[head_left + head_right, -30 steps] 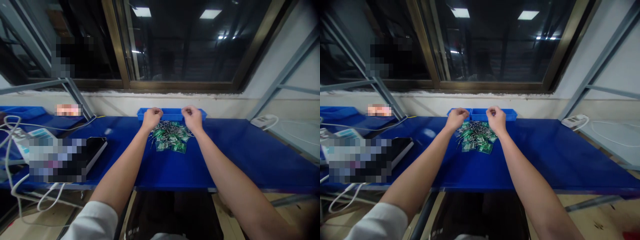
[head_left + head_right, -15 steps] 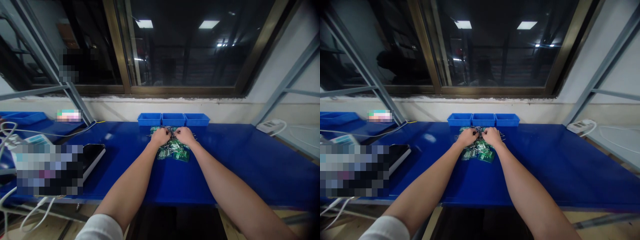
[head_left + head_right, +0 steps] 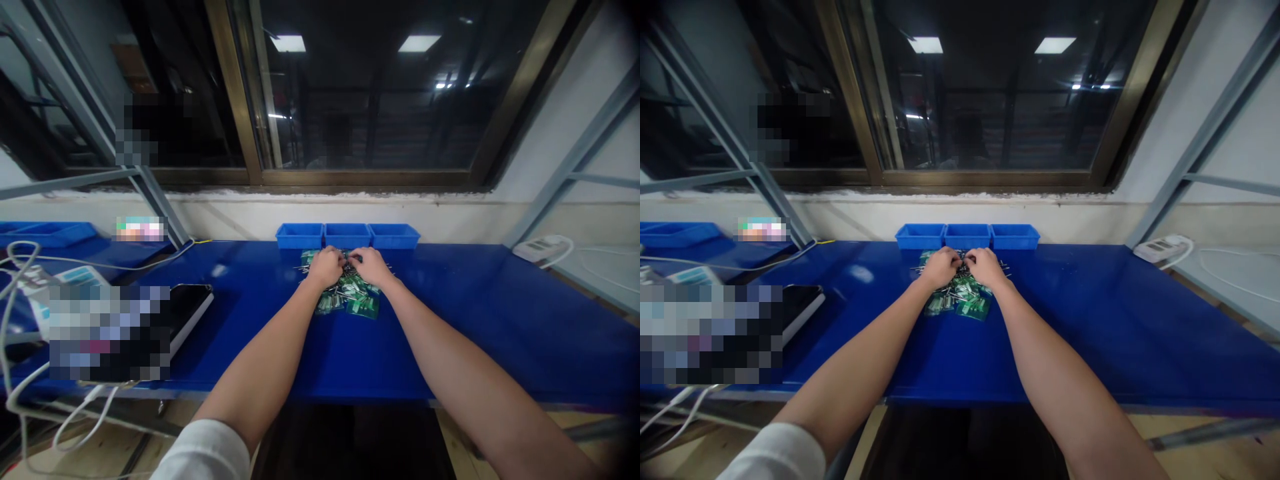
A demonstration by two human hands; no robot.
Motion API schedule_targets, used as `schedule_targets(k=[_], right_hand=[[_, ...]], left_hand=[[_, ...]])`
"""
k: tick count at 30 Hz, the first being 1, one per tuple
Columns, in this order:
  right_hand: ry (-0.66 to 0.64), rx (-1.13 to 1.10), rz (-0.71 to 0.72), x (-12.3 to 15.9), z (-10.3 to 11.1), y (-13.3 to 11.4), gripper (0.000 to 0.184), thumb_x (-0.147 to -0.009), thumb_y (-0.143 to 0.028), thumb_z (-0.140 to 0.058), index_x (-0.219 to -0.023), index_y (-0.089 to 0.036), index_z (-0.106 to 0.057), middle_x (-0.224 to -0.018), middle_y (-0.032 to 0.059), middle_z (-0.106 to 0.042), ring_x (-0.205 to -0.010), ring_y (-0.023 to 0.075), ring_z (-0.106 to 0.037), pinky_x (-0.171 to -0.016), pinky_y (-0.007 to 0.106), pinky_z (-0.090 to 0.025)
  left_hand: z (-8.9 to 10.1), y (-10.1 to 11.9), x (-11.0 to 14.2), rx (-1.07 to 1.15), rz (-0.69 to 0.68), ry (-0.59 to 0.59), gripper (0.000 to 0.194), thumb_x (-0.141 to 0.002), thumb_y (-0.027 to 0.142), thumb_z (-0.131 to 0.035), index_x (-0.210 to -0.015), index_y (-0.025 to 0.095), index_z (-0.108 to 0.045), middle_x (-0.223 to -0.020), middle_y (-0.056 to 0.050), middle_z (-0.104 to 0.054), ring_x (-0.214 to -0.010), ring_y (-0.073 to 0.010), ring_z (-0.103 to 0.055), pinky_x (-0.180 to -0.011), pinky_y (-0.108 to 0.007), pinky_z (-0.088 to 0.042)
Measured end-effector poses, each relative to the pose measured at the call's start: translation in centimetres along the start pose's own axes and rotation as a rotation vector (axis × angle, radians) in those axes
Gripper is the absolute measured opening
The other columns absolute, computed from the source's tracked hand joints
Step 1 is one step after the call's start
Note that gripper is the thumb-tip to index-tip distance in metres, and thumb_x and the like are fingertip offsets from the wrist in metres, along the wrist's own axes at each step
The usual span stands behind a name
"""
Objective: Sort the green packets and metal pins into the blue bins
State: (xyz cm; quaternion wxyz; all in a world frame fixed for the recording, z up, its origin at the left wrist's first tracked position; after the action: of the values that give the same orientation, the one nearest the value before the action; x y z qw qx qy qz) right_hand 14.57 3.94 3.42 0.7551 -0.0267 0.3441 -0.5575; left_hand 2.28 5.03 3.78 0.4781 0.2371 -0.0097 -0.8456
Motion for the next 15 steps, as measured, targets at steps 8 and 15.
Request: schedule_targets(k=[8, 15], right_hand=[[-0.013, -0.163, 0.019, 0.1, 1.1, 0.1, 0.008, -0.078, -0.02, -0.058, -0.079, -0.019, -0.066, -0.079, 0.002, -0.067, -0.075, 0.0159, -0.057, -0.072, 0.027, -0.04], [0.011, -0.26, -0.075, 0.3, 1.2, 0.7, 0.015, -0.079, -0.026, -0.054, -0.08, -0.017, -0.066, -0.076, 0.0035, -0.067, -0.072, 0.0158, -0.059, -0.068, 0.027, -0.043]], left_hand=[[0.8, 0.5, 0.5, 0.054, -0.005, 0.008, 0.023, -0.09, 0.023, -0.041, -0.088, 0.02, -0.064, -0.098, -0.005, -0.064, -0.099, -0.0219, -0.056, -0.089, -0.039, -0.036], [1.7, 1.1, 0.9, 0.102, -0.003, 0.018, 0.024, -0.089, 0.032, -0.045, -0.099, 0.024, -0.066, -0.107, -0.005, -0.064, -0.107, -0.0218, -0.053, -0.093, -0.039, -0.031]])
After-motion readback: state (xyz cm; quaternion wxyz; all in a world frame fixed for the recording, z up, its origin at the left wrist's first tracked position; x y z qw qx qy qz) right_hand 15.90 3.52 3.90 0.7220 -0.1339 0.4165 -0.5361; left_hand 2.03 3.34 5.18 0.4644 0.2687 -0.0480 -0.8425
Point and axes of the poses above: each hand's wrist, its own x-axis away from the middle knuckle, its own z-axis out of the back of the hand, y = z × x, the point moved 6 cm from there along -x, towards the middle knuckle
